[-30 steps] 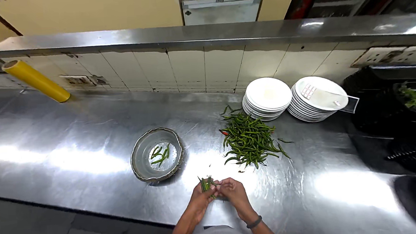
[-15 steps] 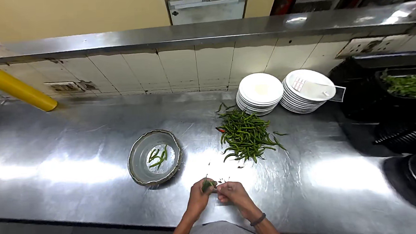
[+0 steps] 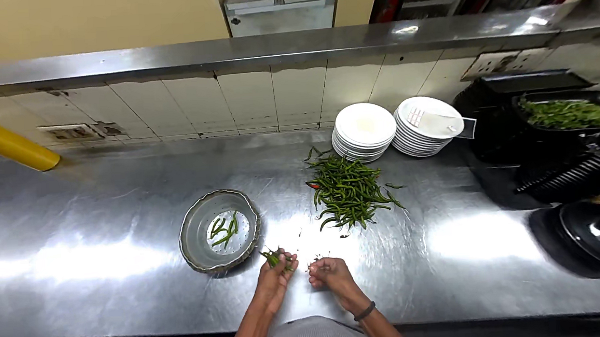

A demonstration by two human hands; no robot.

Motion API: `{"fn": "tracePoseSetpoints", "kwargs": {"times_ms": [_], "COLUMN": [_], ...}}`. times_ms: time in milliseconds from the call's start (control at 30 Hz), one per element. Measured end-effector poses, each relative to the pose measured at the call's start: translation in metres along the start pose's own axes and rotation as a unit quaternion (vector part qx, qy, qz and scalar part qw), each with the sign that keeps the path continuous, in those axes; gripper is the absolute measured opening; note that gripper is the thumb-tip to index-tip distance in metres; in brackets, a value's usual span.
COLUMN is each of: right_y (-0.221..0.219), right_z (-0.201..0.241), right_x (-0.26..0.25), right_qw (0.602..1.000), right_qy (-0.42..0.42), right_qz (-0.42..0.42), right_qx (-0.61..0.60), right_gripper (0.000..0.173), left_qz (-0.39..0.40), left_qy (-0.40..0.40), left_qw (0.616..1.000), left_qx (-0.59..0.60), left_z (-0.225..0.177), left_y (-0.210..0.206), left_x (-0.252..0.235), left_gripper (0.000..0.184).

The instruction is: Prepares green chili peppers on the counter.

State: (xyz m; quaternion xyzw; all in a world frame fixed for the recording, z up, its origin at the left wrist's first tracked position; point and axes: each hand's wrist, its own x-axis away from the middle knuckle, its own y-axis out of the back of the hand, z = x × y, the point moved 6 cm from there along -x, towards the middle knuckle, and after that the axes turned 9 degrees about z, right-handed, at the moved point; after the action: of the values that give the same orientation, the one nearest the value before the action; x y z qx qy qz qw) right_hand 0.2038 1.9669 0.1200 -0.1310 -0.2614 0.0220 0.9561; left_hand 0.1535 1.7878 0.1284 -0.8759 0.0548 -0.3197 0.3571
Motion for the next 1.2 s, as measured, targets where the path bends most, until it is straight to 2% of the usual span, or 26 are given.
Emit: {"fn": "tracePoseSetpoints", "kwargs": {"times_ms": [67, 133, 267, 333, 400, 467, 533, 567, 633, 700, 733, 833, 1000, 1100, 1167, 1200], "right_y": [0.015, 0.029, 0.063, 0.080, 0.091, 0.093, 0.090, 0.088, 0.079, 0.055, 0.039, 0.003, -0.004, -0.005, -0.004, -0.004], "right_z": [-0.005, 0.000, 0.053, 0.076, 0.081, 0.079, 0.082, 0.081, 0.073, 0.059, 0.053, 0.034, 0.006, 0.001, 0.001, 0.002], "right_x": [-0.012, -0.024, -0.054, -0.074, -0.095, -0.103, -0.098, -0.092, -0.077, -0.055, -0.042, -0.015, -0.010, -0.009, -0.009, -0.008], "right_qw": [0.983, 0.936, 0.872, 0.822, 0.774, 0.747, 0.763, 0.793, 0.878, 0.956, 0.976, 0.989, 0.990, 0.986, 0.979, 0.976], "right_qy": [0.020, 0.016, 0.026, 0.006, -0.029, -0.059, -0.040, -0.021, 0.023, 0.033, 0.026, -0.014, -0.062, -0.036, 0.009, 0.029], "right_qz": [-0.022, -0.043, -0.153, -0.196, -0.177, -0.143, -0.138, -0.138, -0.128, -0.061, -0.014, 0.082, 0.050, 0.036, 0.015, 0.007], "right_qx": [0.184, 0.349, 0.465, 0.534, 0.607, 0.647, 0.630, 0.593, 0.460, 0.286, 0.214, 0.120, 0.120, 0.162, 0.205, 0.216], "right_gripper": [0.016, 0.022, 0.024, 0.025, 0.026, 0.023, 0.025, 0.026, 0.023, 0.019, 0.019, 0.024, 0.020, 0.020, 0.021, 0.021], "left_qz": [-0.003, 0.009, 0.008, 0.011, 0.017, 0.019, 0.010, 0.005, 0.001, 0.010, 0.023, 0.070, 0.106, 0.120, 0.132, 0.131], "left_qy": [0.012, 0.028, 0.052, 0.058, 0.056, 0.054, 0.050, 0.047, 0.032, 0.016, 0.012, -0.017, -0.131, -0.143, -0.132, -0.116], "left_qw": [1.000, 0.999, 0.998, 0.998, 0.998, 0.998, 0.998, 0.998, 0.999, 0.999, 0.999, 0.989, 0.915, 0.900, 0.913, 0.930], "left_qx": [0.026, 0.020, 0.022, 0.021, 0.009, -0.002, -0.019, -0.030, -0.041, -0.041, -0.048, -0.131, -0.367, -0.394, -0.362, -0.322], "left_z": [-0.009, -0.012, -0.011, -0.009, -0.006, -0.003, -0.002, -0.001, 0.005, 0.014, 0.018, 0.025, 0.021, 0.018, 0.016, 0.017], "left_y": [0.006, 0.009, 0.011, 0.012, 0.011, 0.009, 0.007, 0.006, 0.006, 0.006, 0.004, -0.010, -0.015, -0.018, -0.020, -0.020], "left_x": [0.001, 0.006, 0.018, 0.020, 0.020, 0.020, 0.018, 0.017, 0.015, 0.010, 0.007, 0.007, 0.002, -0.001, -0.002, -0.002], "left_gripper": [0.022, 0.023, 0.014, 0.009, 0.011, 0.016, 0.019, 0.019, 0.021, 0.022, 0.022, 0.025, 0.023, 0.033, 0.040, 0.037]}}
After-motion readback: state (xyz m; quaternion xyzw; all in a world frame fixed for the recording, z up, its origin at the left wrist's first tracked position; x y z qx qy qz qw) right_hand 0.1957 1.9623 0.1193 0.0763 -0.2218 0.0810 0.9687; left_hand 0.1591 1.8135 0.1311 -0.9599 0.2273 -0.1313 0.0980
